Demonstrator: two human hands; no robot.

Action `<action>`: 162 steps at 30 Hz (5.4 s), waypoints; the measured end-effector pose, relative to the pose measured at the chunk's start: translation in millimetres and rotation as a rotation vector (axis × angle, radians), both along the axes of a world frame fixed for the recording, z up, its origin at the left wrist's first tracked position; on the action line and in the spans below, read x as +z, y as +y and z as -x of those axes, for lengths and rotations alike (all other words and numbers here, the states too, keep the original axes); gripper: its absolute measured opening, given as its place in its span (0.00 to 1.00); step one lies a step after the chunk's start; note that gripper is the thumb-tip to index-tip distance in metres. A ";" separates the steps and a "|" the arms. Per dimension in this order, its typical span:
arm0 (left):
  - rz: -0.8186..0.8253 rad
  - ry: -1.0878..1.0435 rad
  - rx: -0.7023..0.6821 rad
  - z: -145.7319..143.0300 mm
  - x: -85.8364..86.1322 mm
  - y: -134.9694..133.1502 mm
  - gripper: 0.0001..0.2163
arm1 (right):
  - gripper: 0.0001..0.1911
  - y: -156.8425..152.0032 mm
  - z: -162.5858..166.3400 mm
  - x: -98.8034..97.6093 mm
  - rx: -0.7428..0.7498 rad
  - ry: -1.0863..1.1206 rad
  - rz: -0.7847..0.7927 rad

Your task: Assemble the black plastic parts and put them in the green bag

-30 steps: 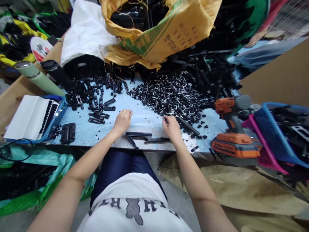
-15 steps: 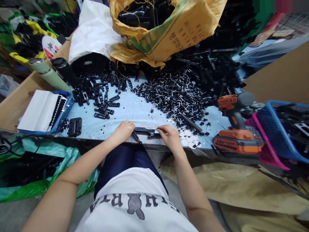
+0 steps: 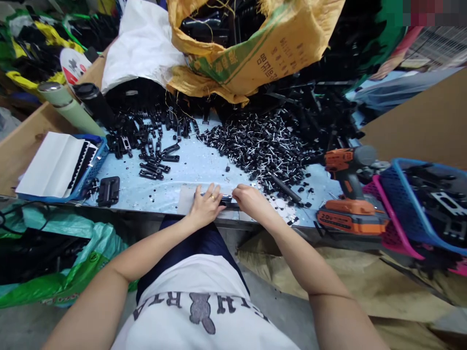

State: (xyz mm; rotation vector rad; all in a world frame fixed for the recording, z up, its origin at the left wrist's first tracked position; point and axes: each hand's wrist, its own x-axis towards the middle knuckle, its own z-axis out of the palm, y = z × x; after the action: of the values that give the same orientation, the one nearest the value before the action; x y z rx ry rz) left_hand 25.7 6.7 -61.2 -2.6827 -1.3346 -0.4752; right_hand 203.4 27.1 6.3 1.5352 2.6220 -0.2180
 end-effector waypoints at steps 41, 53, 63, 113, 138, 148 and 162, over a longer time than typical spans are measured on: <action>0.140 -0.020 -0.143 27.0 7.4 16.3 0.25 | 0.32 -6.6 -50.6 -40.2 0.407 0.446 -0.319; 0.047 -0.377 -0.053 33.7 -1.5 -15.4 0.19 | 0.22 6.1 99.1 -58.3 -0.066 1.121 -0.237; 0.005 -0.197 -0.024 42.8 -3.1 110.5 0.35 | 0.17 240.4 107.5 -46.4 -0.226 0.930 -0.408; 0.183 -0.906 0.262 33.8 29.7 -0.5 0.17 | 0.25 4.0 60.6 -52.3 -0.048 1.226 0.156; 0.072 -0.155 0.030 42.2 -14.1 15.6 0.17 | 0.32 321.1 -155.5 8.0 -0.853 0.052 -0.475; -0.158 -0.365 0.135 35.4 -66.6 2.5 0.15 | 0.45 445.4 -161.6 -8.3 -0.809 -0.212 -0.250; -0.143 -0.444 0.089 38.3 -59.1 3.8 0.20 | 0.34 363.0 -140.4 50.4 -0.818 -0.399 -0.157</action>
State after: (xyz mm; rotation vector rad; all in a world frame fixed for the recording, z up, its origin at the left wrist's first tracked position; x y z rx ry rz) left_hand -12.6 10.4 -120.3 -2.4750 -1.4434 -1.1598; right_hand 343.7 390.1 56.7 2.3295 1.6373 0.2285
